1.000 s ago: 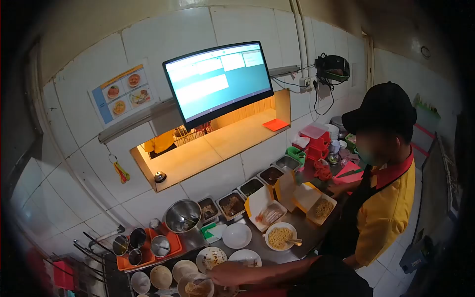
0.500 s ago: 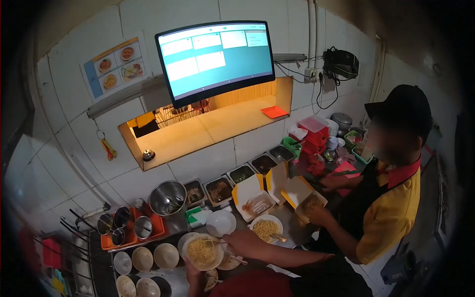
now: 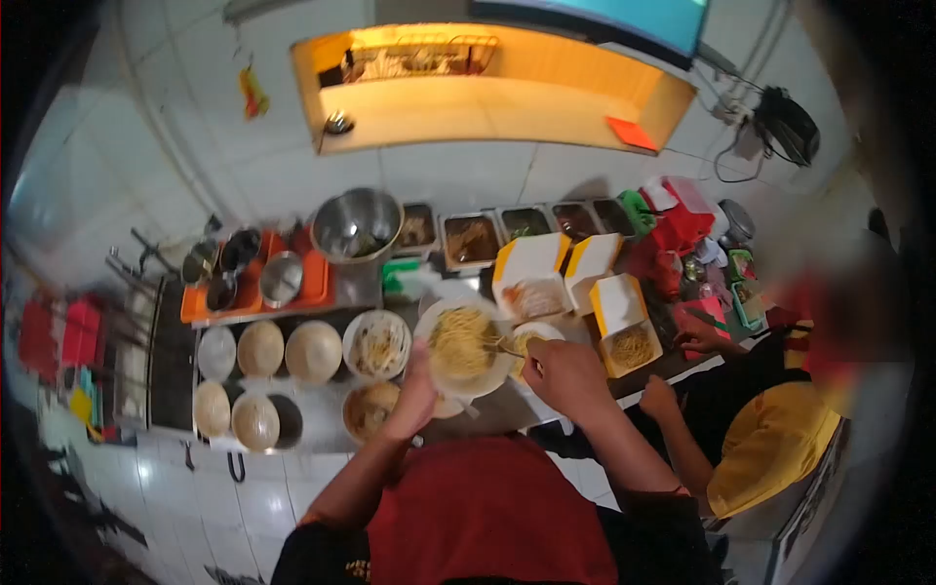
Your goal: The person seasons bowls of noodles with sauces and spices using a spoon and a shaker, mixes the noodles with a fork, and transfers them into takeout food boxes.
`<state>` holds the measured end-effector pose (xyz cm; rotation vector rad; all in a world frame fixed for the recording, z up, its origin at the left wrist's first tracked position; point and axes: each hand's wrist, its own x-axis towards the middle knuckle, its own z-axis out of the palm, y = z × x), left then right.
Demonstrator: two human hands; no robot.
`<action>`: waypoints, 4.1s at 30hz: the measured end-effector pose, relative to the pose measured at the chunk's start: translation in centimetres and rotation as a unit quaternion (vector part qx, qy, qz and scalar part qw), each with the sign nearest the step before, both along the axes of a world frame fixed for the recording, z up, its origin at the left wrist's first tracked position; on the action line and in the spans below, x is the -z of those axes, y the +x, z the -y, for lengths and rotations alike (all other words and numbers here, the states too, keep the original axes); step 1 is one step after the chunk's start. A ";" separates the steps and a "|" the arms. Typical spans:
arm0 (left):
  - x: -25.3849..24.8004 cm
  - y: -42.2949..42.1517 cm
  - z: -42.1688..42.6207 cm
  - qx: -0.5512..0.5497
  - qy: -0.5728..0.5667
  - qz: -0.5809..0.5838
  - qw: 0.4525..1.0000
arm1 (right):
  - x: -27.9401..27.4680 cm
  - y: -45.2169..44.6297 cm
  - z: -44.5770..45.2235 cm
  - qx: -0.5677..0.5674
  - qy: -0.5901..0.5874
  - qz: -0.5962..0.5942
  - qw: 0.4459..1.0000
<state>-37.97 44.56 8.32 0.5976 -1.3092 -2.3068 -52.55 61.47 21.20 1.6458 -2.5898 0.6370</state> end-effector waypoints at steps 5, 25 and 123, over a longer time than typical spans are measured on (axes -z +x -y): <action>3.0 -1.3 -0.5 -0.029 0.073 -0.011 0.997 | 3.8 -1.0 0.2 0.015 -0.027 0.237 0.971; 2.5 3.5 0.6 -0.015 0.106 -0.001 0.994 | -0.2 3.8 0.0 0.102 0.002 0.140 0.985; 23.2 29.9 9.4 -0.162 0.181 0.103 0.965 | 18.8 23.5 16.2 -0.202 0.204 0.170 0.943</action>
